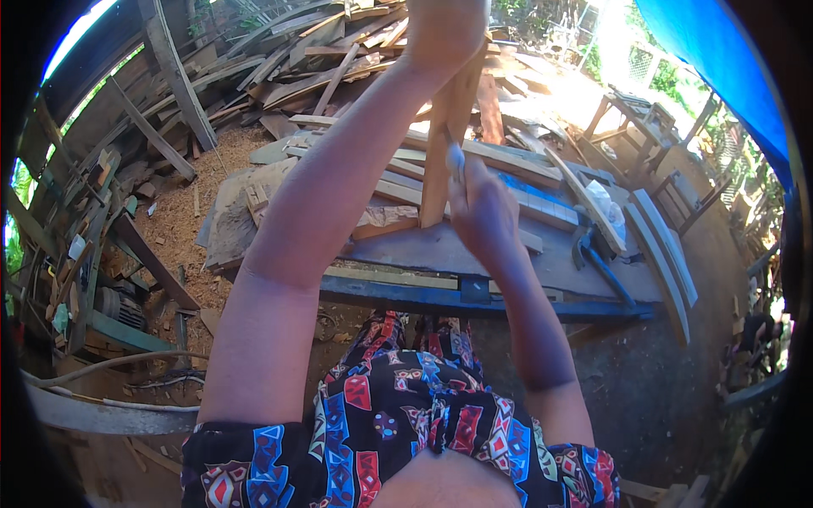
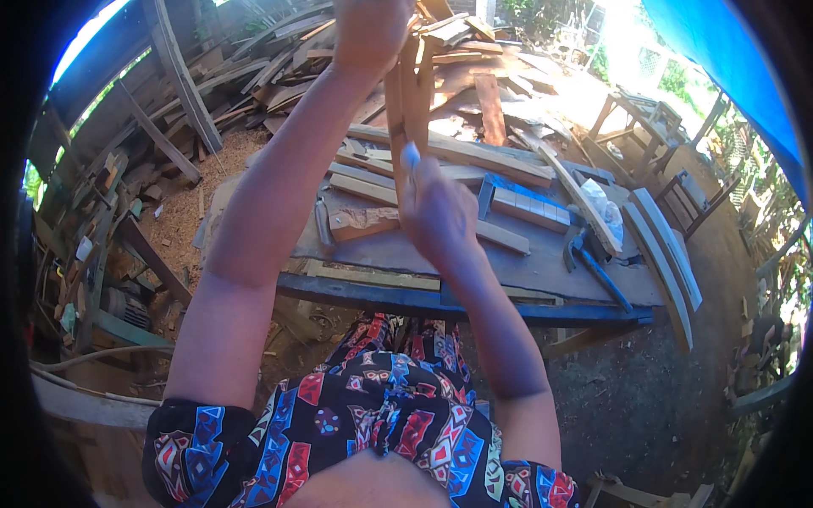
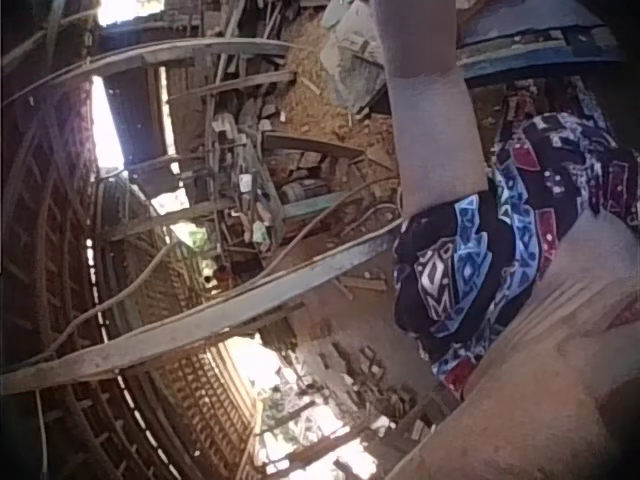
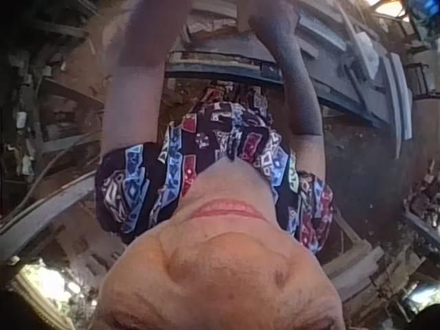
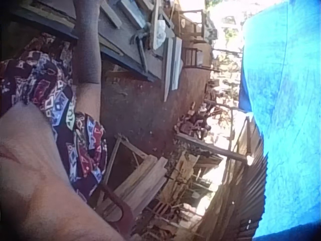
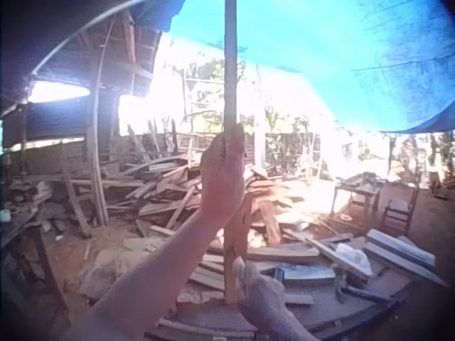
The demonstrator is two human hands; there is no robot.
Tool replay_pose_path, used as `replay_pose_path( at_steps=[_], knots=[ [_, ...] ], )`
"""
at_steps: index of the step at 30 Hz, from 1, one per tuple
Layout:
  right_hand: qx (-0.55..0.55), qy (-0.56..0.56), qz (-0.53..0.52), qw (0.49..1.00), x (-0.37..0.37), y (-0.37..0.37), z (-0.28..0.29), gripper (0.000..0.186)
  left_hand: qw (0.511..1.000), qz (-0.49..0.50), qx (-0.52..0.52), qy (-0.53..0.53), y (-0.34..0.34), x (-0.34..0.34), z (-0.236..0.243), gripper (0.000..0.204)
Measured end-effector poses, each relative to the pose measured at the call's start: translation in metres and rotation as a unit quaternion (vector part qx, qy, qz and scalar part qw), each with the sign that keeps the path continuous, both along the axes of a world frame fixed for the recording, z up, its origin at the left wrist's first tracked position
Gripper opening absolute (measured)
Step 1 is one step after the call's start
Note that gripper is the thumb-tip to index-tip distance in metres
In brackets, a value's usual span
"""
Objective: Chisel and mark wood pieces in a woodworking workshop.
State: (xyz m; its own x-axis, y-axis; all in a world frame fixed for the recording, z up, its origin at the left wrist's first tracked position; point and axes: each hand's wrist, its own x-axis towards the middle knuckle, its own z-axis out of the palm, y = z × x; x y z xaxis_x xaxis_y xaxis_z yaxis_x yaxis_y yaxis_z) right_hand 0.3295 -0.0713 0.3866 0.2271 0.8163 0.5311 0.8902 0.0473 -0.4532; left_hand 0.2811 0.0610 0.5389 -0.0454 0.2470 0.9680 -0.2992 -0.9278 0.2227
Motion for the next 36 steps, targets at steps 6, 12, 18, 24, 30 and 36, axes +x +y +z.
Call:
replay_pose_path(
  at_steps=[6, 12, 18, 24, 30, 36],
  knots=[
    [0.01, 0.005, -0.003, 1.0, -0.001, -0.027, -0.015, 0.018, 0.999, 0.049, -0.008, -0.021, 0.014, 0.013, 0.003, 0.04],
    [-0.009, 0.03, 0.002, 1.0, -0.005, -0.065, -0.038, 0.017, 0.995, 0.095, 0.0, -0.026, 0.026, 0.013, 0.004, 0.044],
    [-0.029, 0.01, 0.034, 0.999, -0.015, -0.051, -0.021, 0.015, 0.997, -0.019, -0.074, -0.034, 0.055, -0.002, 0.001, 0.047],
    [-0.035, -0.004, 0.014, 0.999, -0.003, -0.052, -0.018, 0.016, 0.988, -0.08, -0.132, -0.003, 0.037, -0.027, 0.003, 0.043],
    [-0.063, 0.036, 0.014, 0.997, -0.006, -0.042, -0.014, 0.017, 0.983, -0.12, -0.138, -0.018, 0.038, -0.01, 0.0, 0.043],
    [-0.033, 0.02, 0.007, 0.999, -0.003, -0.008, -0.001, 0.016, 0.993, -0.062, -0.099, -0.013, 0.03, -0.006, 0.0, 0.043]
  ],
)
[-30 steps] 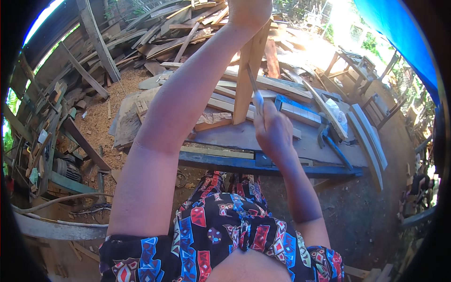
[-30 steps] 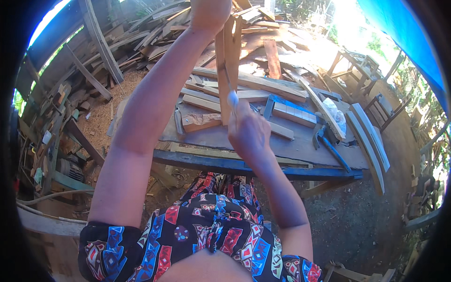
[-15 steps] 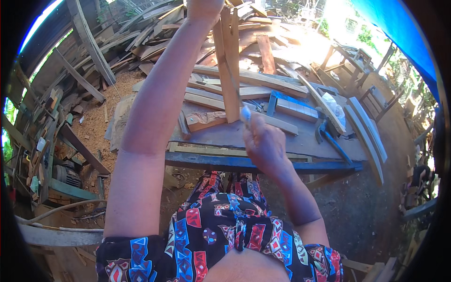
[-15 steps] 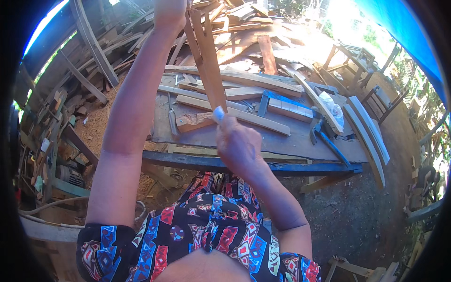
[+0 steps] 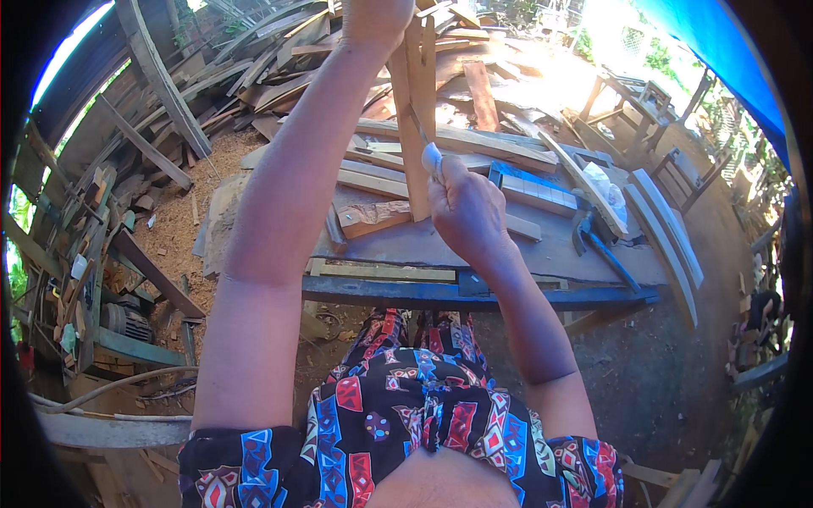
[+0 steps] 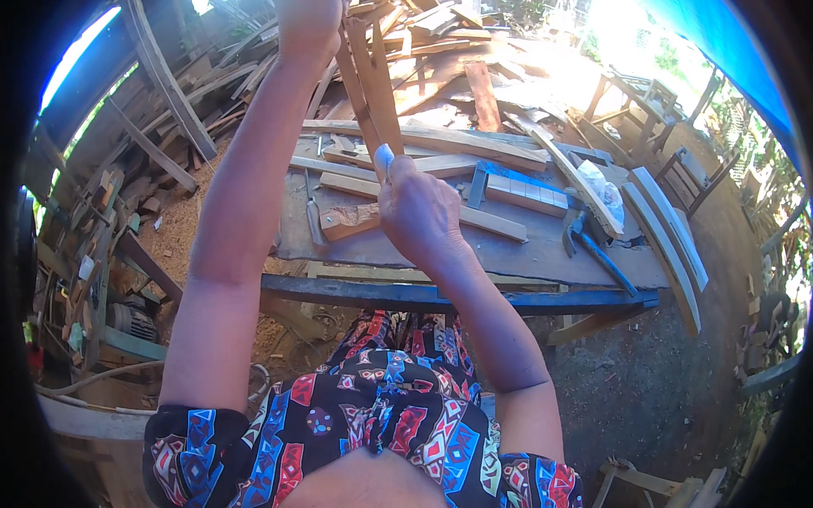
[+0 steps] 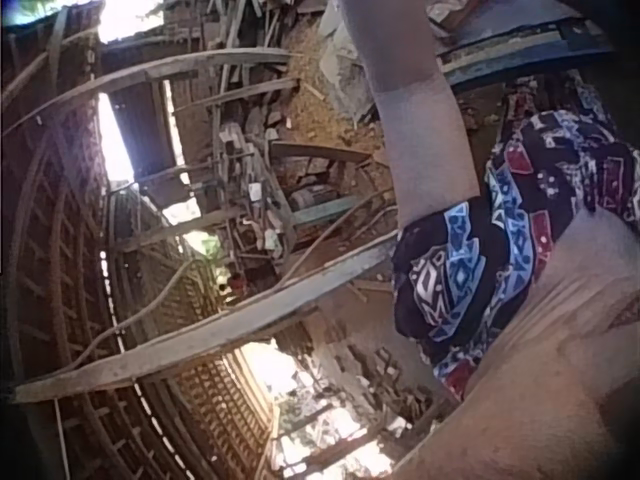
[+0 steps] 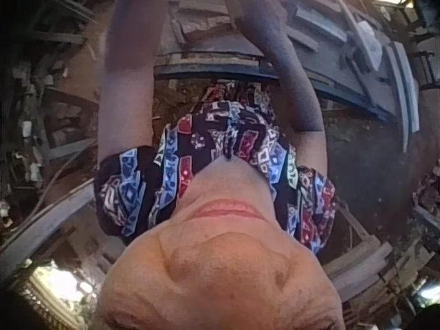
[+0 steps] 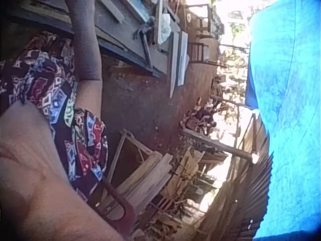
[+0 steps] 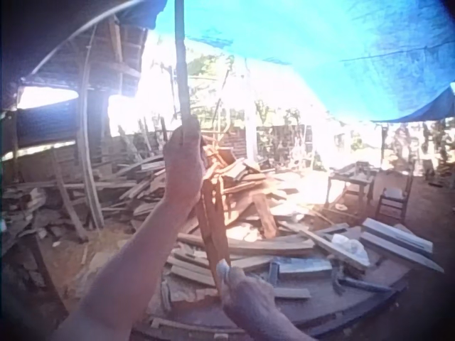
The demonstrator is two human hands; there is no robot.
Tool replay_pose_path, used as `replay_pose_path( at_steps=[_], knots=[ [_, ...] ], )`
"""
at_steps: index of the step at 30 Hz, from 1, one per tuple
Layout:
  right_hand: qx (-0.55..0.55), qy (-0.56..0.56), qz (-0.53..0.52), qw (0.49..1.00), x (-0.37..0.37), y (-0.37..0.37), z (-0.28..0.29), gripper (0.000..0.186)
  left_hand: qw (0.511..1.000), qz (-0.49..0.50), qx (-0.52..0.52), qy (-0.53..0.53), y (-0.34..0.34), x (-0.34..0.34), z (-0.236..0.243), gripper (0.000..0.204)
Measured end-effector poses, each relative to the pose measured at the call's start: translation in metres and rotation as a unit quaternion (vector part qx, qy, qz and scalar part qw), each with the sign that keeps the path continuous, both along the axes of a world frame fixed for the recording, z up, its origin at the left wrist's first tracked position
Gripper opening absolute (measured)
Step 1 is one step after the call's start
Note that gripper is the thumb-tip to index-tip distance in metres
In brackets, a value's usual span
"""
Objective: Chisel and mark wood pieces in a woodworking workshop.
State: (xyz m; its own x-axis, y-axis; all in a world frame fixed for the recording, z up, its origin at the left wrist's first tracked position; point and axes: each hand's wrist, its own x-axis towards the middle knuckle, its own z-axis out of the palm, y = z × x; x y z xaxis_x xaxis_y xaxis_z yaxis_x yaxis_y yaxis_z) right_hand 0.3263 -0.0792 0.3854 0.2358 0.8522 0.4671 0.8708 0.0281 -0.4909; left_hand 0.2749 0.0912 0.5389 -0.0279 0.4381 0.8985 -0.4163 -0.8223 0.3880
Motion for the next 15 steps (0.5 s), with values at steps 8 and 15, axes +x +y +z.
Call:
replay_pose_path(
  at_steps=[8, 15],
  knots=[
    [-0.004, -0.003, 0.016, 1.0, -0.007, -0.045, -0.031, 0.015, 1.0, -0.008, -0.006, -0.016, 0.025, -0.014, 0.001, 0.042],
    [0.062, -0.025, -0.021, 0.997, 0.015, 0.022, -0.004, 0.02, 0.997, 0.054, 0.048, 0.01, -0.006, 0.023, 0.002, 0.046]
  ],
)
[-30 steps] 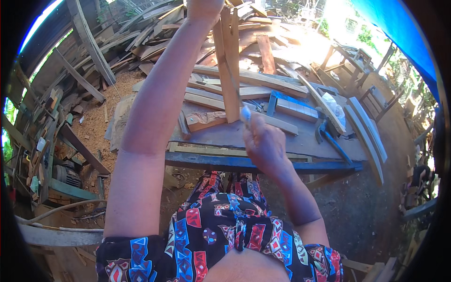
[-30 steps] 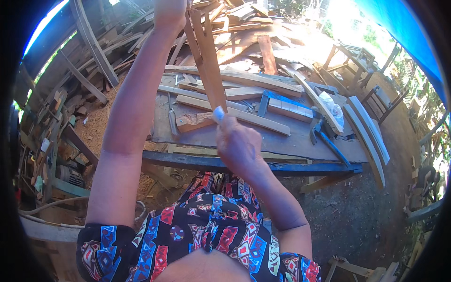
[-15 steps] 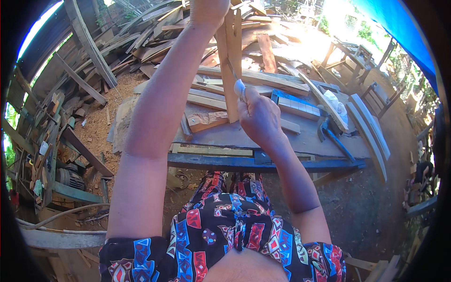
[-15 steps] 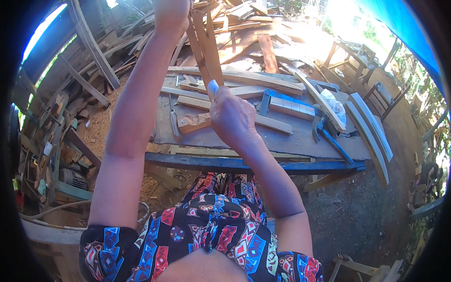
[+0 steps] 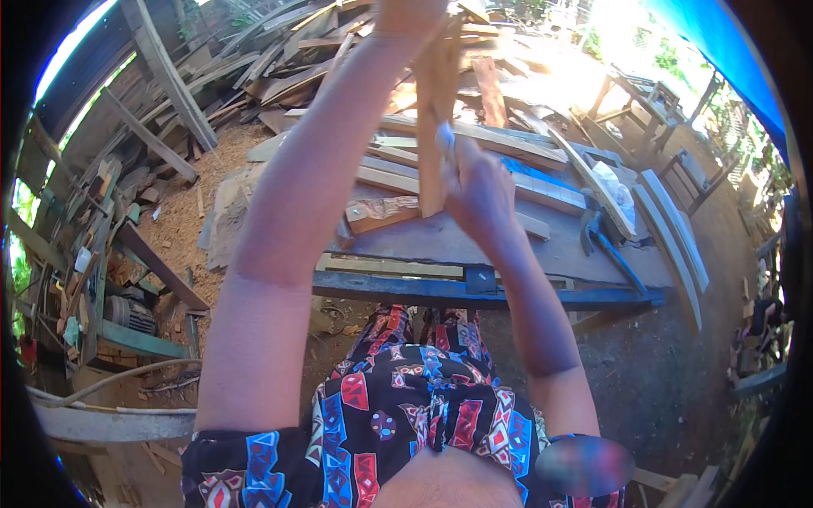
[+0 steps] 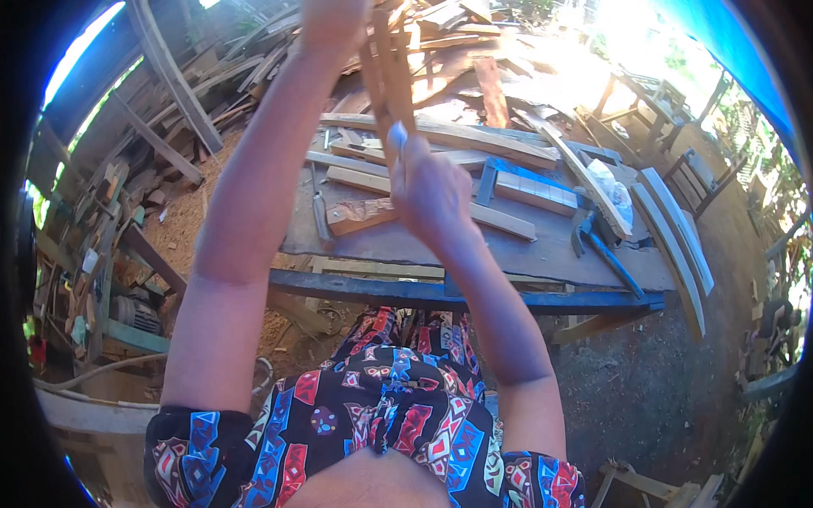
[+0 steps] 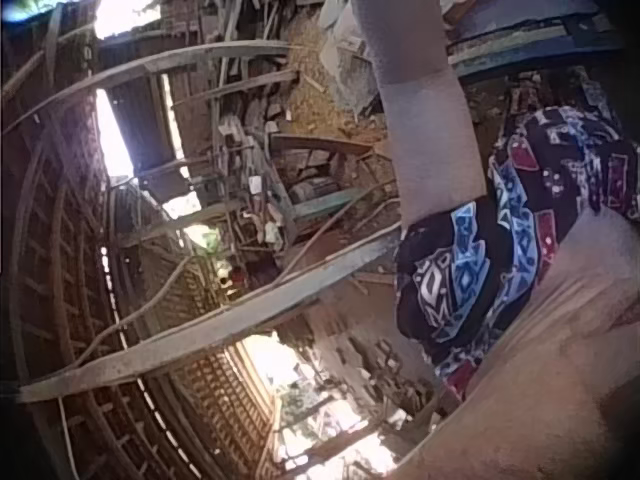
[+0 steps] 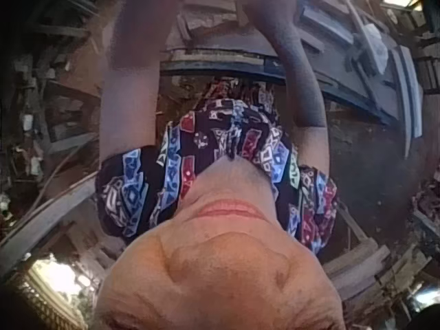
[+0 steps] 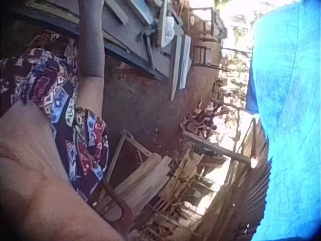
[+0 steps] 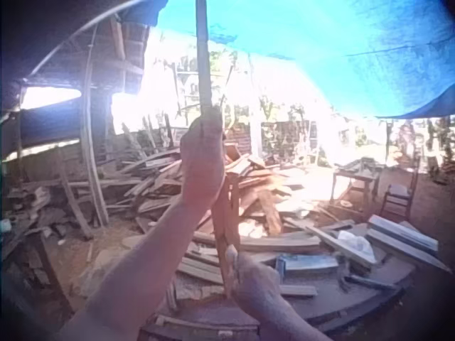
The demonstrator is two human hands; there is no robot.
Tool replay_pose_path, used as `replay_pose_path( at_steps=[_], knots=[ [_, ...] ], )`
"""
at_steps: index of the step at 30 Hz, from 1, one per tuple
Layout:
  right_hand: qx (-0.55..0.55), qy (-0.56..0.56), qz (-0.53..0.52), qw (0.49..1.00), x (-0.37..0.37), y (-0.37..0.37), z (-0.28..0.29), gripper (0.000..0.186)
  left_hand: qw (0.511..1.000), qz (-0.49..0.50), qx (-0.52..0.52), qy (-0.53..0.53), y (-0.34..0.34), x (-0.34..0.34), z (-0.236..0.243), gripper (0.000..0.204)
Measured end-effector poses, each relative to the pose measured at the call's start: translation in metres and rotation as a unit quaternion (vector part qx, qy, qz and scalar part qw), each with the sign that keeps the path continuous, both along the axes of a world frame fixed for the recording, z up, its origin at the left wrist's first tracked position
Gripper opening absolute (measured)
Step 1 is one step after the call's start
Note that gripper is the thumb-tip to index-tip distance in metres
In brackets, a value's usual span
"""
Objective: Chisel and mark wood pieces in a woodworking workshop.
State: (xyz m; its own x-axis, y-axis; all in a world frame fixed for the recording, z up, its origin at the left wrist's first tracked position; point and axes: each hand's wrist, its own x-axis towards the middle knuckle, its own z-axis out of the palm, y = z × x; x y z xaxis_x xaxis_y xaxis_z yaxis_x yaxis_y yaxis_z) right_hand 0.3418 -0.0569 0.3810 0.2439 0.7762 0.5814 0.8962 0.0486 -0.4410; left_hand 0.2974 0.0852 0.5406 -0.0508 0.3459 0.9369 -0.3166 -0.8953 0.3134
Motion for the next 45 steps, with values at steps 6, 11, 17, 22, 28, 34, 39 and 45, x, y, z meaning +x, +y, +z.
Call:
replay_pose_path(
  at_steps=[6, 11, 17, 22, 28, 34, 39, 45],
  knots=[
    [-0.027, 0.01, 0.026, 0.999, -0.01, -0.026, -0.016, 0.018, 0.998, -0.043, -0.04, -0.005, 0.008, -0.013, -0.002, 0.043],
    [-0.014, 0.043, 0.027, 0.999, -0.019, -0.07, -0.03, 0.014, 0.999, 0.039, 0.015, -0.026, 0.015, -0.011, 0.004, 0.044],
    [-0.08, 0.033, 0.038, 0.996, -0.019, -0.041, -0.017, 0.017, 0.997, 0.069, -0.045, -0.005, 0.035, -0.031, 0.001, 0.046],
    [0.001, 0.025, -0.017, 1.0, -0.003, 0.004, 0.006, 0.017, 0.997, 0.05, 0.049, -0.016, -0.013, 0.006, 0.004, 0.041],
    [-0.024, 0.016, 0.027, 0.999, -0.016, -0.061, -0.036, 0.014, 0.996, -0.059, -0.058, -0.018, 0.011, -0.015, 0.001, 0.039],
    [-0.082, 0.064, 0.031, 0.994, -0.025, -0.065, -0.022, 0.013, 0.996, 0.062, 0.035, -0.053, 0.03, -0.018, 0.002, 0.044],
    [-0.08, 0.062, 0.03, 0.994, -0.017, -0.042, -0.014, 0.016, 0.994, 0.099, -0.034, 0.037, 0.011, -0.031, 0.004, 0.045],
    [-0.011, 0.056, 0.003, 0.998, 0.005, 0.007, 0.009, 0.016, 0.999, 0.043, 0.009, -0.004, -0.026, 0.012, 0.002, 0.038]
  ],
)
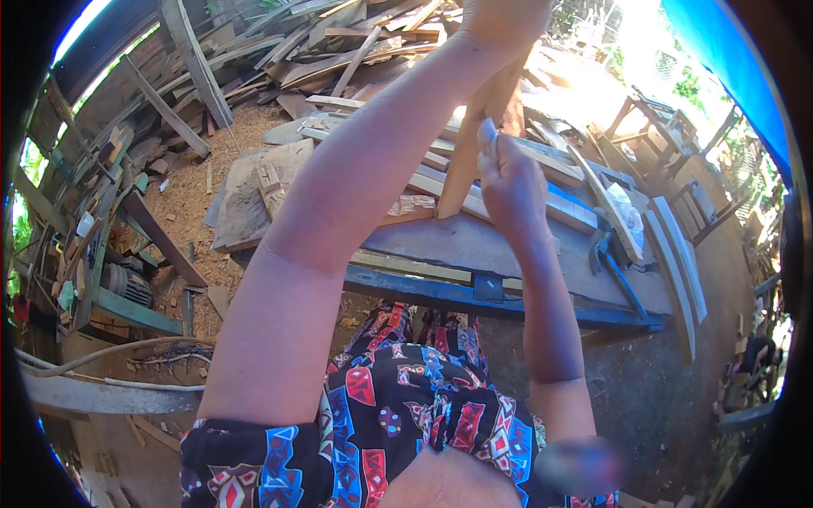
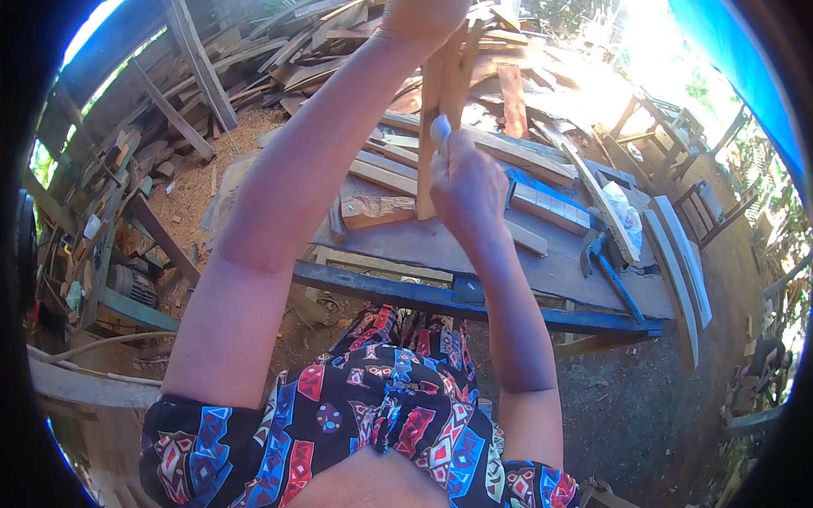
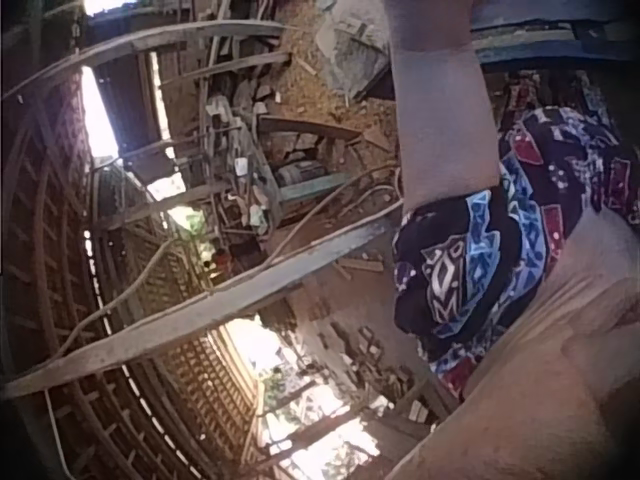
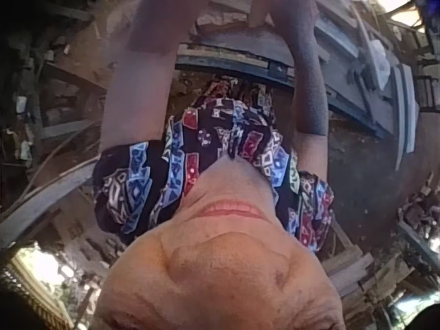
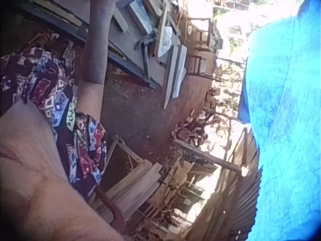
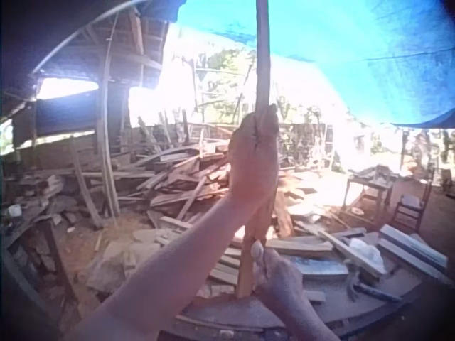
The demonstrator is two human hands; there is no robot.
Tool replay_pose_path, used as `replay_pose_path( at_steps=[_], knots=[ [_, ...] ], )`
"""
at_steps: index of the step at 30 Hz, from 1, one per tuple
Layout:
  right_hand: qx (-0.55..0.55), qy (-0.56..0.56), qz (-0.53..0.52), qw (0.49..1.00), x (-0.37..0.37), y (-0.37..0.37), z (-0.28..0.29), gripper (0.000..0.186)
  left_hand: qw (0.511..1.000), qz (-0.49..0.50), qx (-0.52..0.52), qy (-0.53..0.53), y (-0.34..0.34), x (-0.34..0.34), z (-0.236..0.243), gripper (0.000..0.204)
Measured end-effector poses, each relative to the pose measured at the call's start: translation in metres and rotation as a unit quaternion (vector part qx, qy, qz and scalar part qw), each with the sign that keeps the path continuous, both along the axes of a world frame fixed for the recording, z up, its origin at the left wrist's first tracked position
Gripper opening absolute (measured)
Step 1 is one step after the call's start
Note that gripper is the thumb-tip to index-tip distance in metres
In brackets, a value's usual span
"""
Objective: Chisel and mark wood pieces in a woodworking workshop.
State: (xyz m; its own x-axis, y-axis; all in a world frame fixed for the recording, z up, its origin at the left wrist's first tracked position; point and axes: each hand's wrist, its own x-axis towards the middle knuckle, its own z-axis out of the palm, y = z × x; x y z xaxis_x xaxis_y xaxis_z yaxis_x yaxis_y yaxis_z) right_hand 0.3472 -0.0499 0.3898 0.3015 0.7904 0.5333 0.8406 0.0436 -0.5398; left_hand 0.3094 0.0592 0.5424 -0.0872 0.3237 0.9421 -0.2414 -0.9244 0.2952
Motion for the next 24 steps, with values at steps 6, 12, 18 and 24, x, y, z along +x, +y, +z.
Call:
replay_pose_path(
  at_steps=[6, 12, 18, 24],
  knots=[
    [-0.015, -0.021, 0.001, 1.0, -0.02, -0.058, -0.038, 0.014, 0.999, -0.024, -0.021, -0.027, 0.021, -0.01, 0.001, 0.038],
    [0.004, -0.008, 0.013, 1.0, -0.02, -0.074, -0.05, 0.013, 0.996, 0.086, 0.001, -0.023, 0.044, -0.019, 0.003, 0.041],
    [0.016, -0.02, -0.002, 1.0, -0.005, -0.006, -0.015, 0.013, 0.996, 0.091, -0.011, -0.001, 0.015, 0.006, 0.003, 0.043],
    [-0.002, -0.023, -0.004, 1.0, -0.023, -0.047, -0.042, 0.013, 0.994, 0.109, -0.009, -0.023, 0.04, -0.013, 0.004, 0.041]
  ],
)
